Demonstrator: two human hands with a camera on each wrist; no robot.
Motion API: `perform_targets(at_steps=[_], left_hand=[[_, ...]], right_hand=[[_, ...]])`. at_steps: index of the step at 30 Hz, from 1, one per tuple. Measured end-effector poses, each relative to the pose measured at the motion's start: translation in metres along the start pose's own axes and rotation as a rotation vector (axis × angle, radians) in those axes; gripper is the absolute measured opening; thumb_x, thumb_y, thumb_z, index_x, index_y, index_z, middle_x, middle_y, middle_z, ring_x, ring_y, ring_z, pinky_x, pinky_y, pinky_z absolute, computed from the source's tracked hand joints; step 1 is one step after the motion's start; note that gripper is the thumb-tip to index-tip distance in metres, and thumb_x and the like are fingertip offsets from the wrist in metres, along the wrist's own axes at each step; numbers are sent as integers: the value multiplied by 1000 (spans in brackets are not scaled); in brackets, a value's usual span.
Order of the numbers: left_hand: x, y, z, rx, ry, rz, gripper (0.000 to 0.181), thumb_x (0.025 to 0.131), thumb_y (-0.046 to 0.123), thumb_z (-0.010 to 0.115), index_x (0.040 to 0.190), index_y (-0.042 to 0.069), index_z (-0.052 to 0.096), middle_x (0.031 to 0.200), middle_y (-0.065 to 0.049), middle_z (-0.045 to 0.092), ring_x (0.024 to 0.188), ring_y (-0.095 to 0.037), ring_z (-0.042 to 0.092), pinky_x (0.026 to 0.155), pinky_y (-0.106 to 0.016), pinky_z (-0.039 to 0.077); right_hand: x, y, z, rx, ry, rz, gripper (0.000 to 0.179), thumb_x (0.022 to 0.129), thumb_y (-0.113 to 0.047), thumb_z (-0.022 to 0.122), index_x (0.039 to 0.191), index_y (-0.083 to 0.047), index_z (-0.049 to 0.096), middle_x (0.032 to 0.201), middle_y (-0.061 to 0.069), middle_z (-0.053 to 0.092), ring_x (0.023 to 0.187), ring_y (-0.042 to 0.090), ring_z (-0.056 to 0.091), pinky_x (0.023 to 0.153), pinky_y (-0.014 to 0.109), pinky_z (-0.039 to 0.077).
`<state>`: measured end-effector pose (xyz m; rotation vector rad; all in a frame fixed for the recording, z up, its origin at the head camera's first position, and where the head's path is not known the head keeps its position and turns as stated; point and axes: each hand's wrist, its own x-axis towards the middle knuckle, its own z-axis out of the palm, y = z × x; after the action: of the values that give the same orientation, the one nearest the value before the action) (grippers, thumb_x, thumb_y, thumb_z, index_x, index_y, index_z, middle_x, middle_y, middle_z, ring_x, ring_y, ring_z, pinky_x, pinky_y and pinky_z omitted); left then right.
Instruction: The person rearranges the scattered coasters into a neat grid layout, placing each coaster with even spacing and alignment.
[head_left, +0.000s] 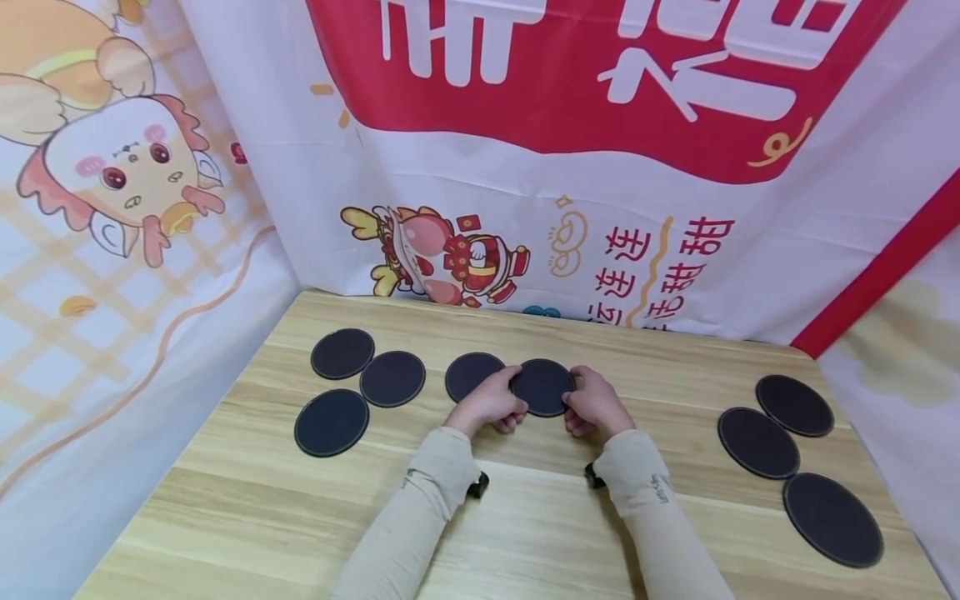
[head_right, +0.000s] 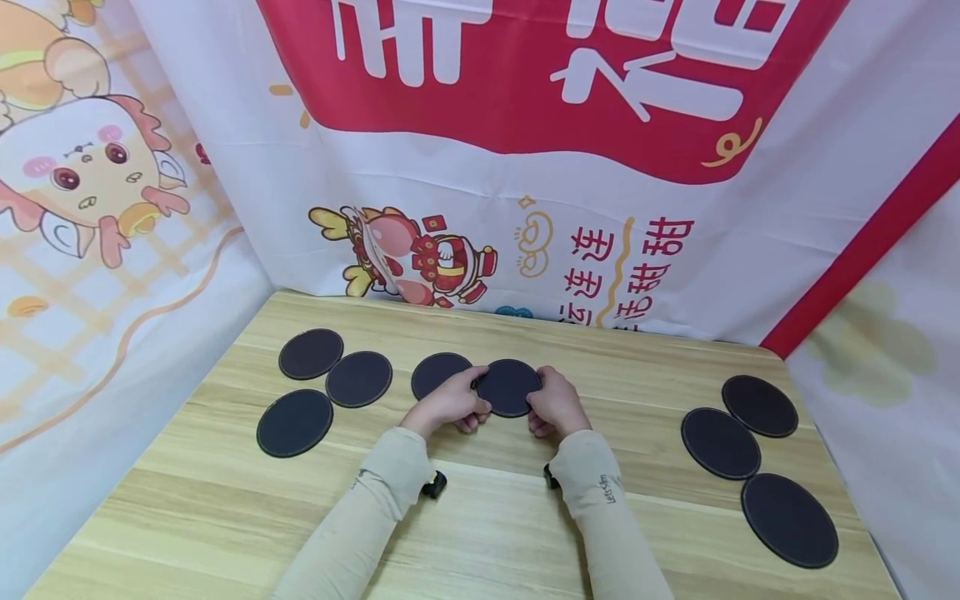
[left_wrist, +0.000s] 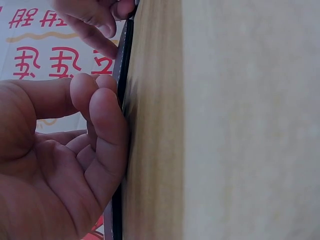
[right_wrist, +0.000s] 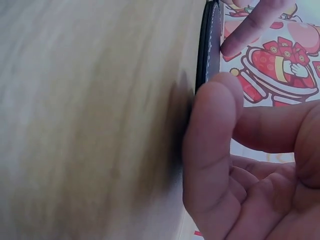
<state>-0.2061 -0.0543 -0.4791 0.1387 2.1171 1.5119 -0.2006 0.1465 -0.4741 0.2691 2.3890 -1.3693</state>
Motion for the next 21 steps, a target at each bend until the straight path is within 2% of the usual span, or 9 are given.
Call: perform_targets(at_steps=[13,18,21], left_hand=[[-3,2,0,-31,-13,2,77,96,0,60,162,9,20,66,-14,61,48,-16,54,46,-28,50],[-4,1,-3,-46,-23,12,74,99,4,59,162,11,21,67,-14,61,49,-16,54,46,-28,51],[-10,2,-10,-36,-18,38,72,99,4,59,161,10,23,72,-17,64,51,-17,55,48,-29,52]], right_hand=[[-1,-2,0,1,1,-9,55,103,-5,50,154,-6,32,69,16,65,49,20,61,47,37,56],[-4,-3,-1,-18,10,-45,56,103,-7,51,156,-7,31,67,16,65,47,20,60,46,37,56],[-7,-5,-1,-24,14,-86,56,103,-8,50,156,-7,32,69,15,64,49,20,59,46,36,55]])
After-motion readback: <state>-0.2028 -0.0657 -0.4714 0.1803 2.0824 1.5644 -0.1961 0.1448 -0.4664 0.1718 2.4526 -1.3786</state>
